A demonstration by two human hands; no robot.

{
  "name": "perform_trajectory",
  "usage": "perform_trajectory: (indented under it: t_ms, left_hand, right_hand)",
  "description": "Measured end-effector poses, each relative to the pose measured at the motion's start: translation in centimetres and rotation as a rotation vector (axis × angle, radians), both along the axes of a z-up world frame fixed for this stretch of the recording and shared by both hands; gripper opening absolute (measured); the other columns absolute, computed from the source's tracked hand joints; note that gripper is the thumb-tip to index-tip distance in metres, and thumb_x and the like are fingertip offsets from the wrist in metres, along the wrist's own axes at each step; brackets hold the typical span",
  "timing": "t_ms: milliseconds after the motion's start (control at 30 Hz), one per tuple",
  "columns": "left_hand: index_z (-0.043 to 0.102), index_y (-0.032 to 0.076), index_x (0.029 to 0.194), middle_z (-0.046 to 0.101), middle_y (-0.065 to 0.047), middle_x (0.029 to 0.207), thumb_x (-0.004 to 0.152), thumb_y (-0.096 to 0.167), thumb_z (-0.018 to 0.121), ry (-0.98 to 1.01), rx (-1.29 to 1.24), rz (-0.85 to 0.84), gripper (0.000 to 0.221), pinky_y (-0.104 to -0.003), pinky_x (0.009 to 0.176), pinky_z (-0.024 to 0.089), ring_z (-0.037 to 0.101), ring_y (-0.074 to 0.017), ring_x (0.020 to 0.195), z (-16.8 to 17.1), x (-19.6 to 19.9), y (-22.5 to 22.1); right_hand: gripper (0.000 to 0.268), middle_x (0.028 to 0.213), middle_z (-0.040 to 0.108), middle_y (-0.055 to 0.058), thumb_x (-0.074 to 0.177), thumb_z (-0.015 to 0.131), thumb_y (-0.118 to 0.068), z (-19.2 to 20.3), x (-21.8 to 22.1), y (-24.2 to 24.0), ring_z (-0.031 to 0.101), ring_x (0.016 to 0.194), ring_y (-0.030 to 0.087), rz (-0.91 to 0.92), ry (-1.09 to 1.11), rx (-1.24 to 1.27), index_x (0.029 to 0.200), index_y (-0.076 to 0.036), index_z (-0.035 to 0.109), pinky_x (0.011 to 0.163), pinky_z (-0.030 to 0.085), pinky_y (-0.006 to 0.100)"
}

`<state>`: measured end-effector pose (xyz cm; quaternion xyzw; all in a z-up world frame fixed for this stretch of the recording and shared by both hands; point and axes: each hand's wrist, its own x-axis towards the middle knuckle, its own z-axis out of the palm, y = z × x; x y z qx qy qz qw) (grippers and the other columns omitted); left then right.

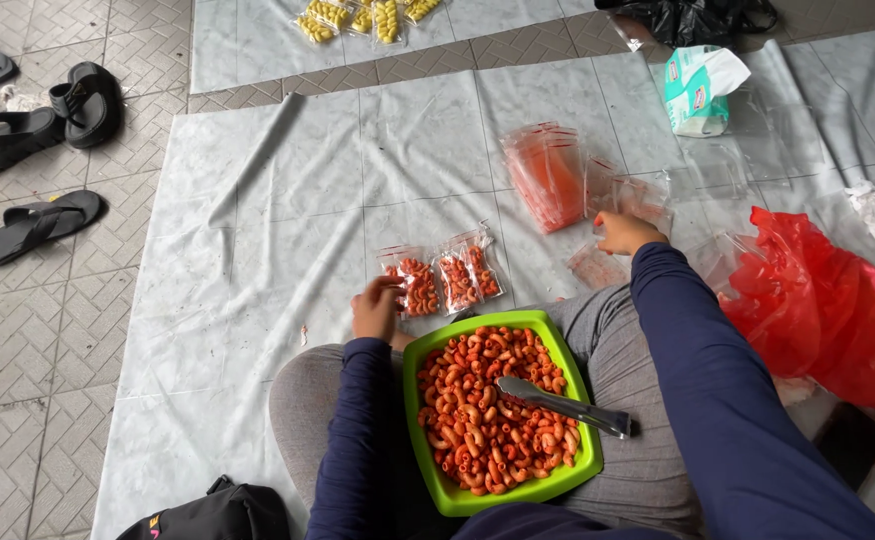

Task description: Filling small plastic bags with snacks using tongs

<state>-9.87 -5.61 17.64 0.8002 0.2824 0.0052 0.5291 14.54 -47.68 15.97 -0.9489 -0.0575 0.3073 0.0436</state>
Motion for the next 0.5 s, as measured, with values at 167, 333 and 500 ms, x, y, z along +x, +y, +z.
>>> perform_trajectory:
  t_ms: [167,333,500]
  left_hand:
    - [0.074,0.033,0.114,0.078,0.005,0.094,0.085,0.035,0.058,0.109,0.002,-0.3,0.033,-0.034,0.091,0.053,0.075,-0.0171,0.084,-7.2,1.6,-2.3]
    - [0.072,0.025,0.122,0.078,-0.005,0.094,0.087,0.033,0.062,0.084,-0.034,-0.332,0.037,-0.035,0.086,0.057,0.077,-0.0197,0.078,-7.7,1.0,-2.3]
    - [0.075,0.024,0.115,0.078,-0.001,0.089,0.084,0.029,0.064,0.061,-0.055,-0.289,0.032,-0.032,0.081,0.059,0.077,-0.016,0.073,-7.0,1.2,-2.1]
  right_hand:
    - [0.087,0.131,0.068,0.013,0.087,0.076,-0.029,-0.8,-1.2,0.6,0.058,0.131,0.037,0.124,0.189,-0.203,0.158,-0.034,0.026,0.111,0.04,0.057]
    - [0.114,0.16,0.043,0.022,0.083,0.085,-0.023,2.5,-3.4,1.4,0.038,0.15,0.036,0.212,0.233,-0.299,0.162,-0.044,0.006,0.125,0.028,0.046]
    - [0.098,0.144,0.061,0.023,0.077,0.091,-0.022,-7.4,2.2,-0.5,0.057,0.135,0.037,0.209,0.156,-0.228,0.155,-0.031,0.034,0.109,0.051,0.051]
